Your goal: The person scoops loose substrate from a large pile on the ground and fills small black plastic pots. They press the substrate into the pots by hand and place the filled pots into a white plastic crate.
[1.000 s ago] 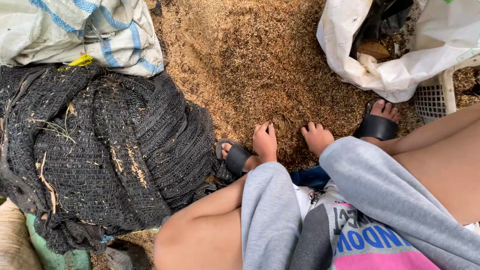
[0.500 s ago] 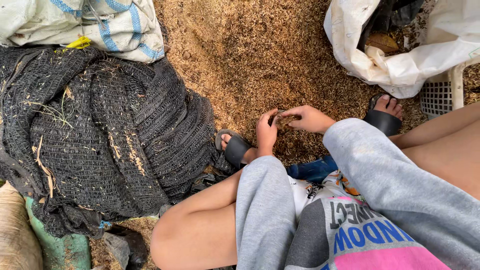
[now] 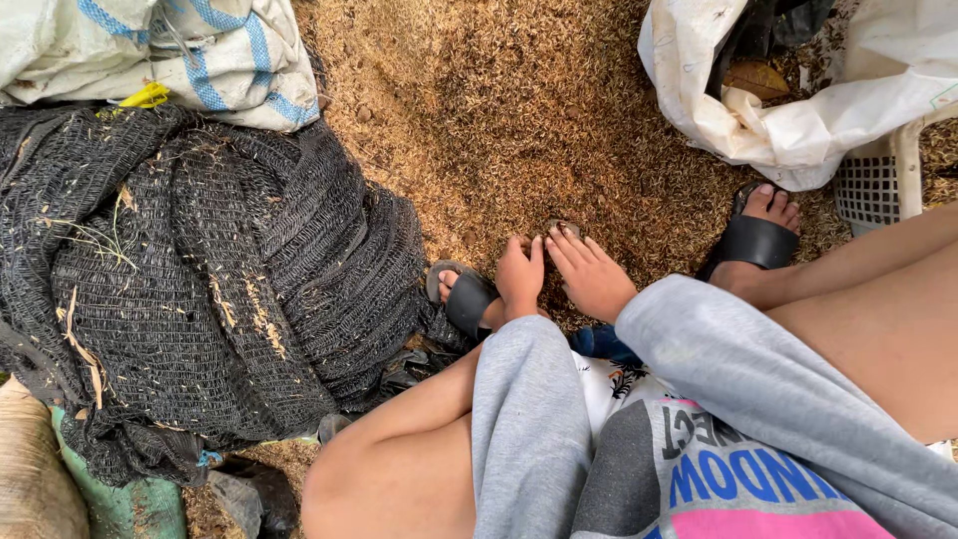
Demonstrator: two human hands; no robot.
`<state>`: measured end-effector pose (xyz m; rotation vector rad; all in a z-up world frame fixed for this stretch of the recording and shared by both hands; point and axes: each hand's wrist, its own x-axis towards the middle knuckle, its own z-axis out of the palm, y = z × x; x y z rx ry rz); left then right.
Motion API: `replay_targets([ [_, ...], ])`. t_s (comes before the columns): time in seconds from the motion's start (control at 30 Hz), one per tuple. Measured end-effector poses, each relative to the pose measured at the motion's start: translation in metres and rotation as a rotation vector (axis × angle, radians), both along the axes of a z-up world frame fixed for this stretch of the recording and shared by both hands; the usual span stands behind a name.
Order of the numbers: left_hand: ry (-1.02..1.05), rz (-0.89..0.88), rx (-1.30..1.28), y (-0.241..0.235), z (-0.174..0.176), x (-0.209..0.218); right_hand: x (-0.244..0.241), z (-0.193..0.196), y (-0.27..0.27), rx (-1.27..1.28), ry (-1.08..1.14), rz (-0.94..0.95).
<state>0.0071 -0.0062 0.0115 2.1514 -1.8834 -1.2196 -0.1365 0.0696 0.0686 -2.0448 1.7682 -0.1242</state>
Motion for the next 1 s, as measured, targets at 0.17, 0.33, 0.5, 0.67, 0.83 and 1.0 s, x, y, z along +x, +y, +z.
replay_targets([
  [0.17,0.074,-0.001,0.094,0.003,-0.016,0.003,0.016,-0.017,0.006,0.041,0.260,0.144],
  [0.33,0.300,0.016,-0.006,-0.001,-0.033,0.011,0.022,-0.006,-0.013,0.217,0.350,0.171],
  [0.5,0.255,-0.068,0.008,-0.001,-0.033,0.010,0.026,-0.005,-0.022,0.361,0.591,0.401],
  [0.67,-0.009,-0.208,0.014,0.002,-0.017,0.012,0.015,-0.024,-0.042,0.400,0.406,0.380],
  [0.83,0.092,-0.128,0.151,0.018,-0.059,0.025,-0.035,-0.040,-0.037,0.163,-0.188,0.154],
  [1.0,0.183,-0.165,0.341,0.037,-0.111,0.039,-0.011,-0.034,-0.025,0.232,-0.159,0.049],
])
